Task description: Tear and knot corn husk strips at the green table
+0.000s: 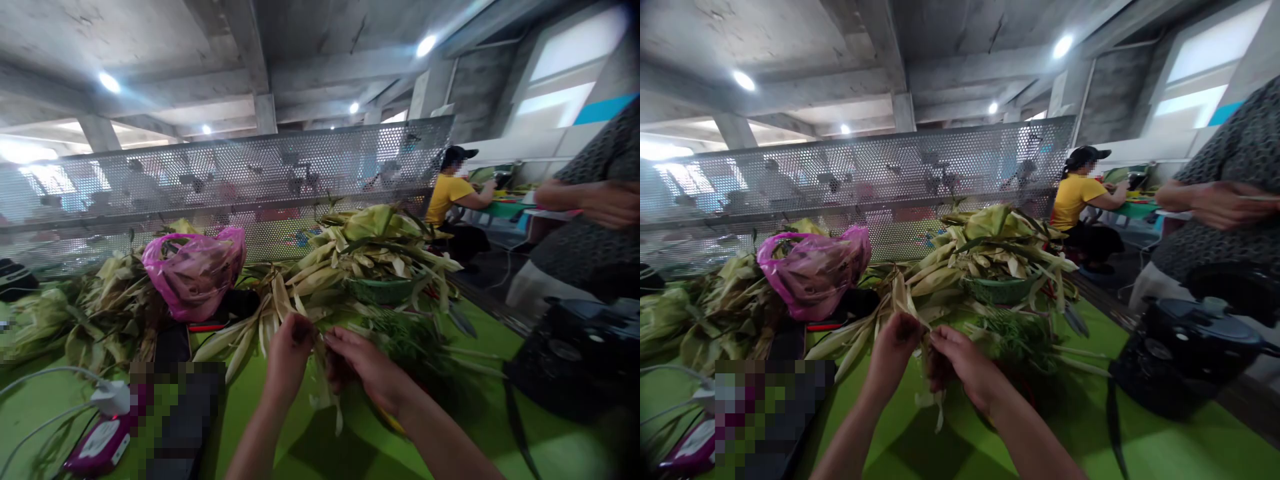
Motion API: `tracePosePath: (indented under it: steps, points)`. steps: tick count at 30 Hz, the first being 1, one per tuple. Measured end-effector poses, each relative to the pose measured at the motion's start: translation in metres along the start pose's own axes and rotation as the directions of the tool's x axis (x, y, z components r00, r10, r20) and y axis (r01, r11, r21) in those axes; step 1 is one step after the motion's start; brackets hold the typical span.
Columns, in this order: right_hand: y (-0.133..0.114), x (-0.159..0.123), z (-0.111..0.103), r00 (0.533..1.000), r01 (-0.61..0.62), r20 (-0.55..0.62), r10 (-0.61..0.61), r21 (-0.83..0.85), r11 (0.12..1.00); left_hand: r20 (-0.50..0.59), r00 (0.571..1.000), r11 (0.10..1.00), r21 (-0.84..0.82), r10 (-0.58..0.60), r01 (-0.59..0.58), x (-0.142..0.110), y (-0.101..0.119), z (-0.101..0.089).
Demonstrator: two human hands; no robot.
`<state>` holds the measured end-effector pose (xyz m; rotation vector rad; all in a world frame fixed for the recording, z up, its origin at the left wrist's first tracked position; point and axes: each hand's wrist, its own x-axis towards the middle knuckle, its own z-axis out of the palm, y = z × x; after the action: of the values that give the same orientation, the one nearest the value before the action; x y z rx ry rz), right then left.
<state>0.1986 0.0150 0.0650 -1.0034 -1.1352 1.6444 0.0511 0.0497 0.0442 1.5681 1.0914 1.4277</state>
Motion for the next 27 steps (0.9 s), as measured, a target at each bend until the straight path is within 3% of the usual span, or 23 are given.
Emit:
tracePosePath:
  steps: [3, 8, 13, 16, 23, 27]
  points:
    - [-0.006, -0.001, -0.001, 0.999, 0.025, -0.039, -0.027, -0.065, 0.998, -0.015, 1.0, 1.0, 0.013, -0.002, 0.002, 0.0, 0.001, -0.001]
    - [-0.013, -0.002, -0.008, 0.993, 0.061, -0.094, -0.073, -0.119, 0.991, 0.059, 0.998, 0.998, -0.06, -0.025, 0.029, 0.0, 0.005, -0.001]
    - [-0.01, 0.001, -0.011, 0.997, 0.07, -0.018, -0.076, -0.216, 0.974, 0.095, 0.993, 0.953, -0.287, -0.07, 0.094, -0.001, 0.002, 0.003]
    - [-0.01, 0.001, -0.009, 0.995, 0.103, 0.039, -0.096, -0.248, 0.963, 0.093, 0.993, 0.936, -0.337, -0.073, 0.1, -0.003, 0.001, 0.007]
    - [-0.019, -0.008, -0.006, 0.996, 0.091, -0.004, -0.092, -0.12, 0.989, 0.096, 0.995, 0.97, -0.243, 0.012, 0.011, -0.007, 0.008, 0.013]
    - [-0.021, -0.009, -0.009, 0.996, 0.081, -0.024, -0.081, -0.012, 0.997, 0.077, 0.996, 0.961, -0.275, 0.04, -0.017, -0.009, 0.007, 0.014]
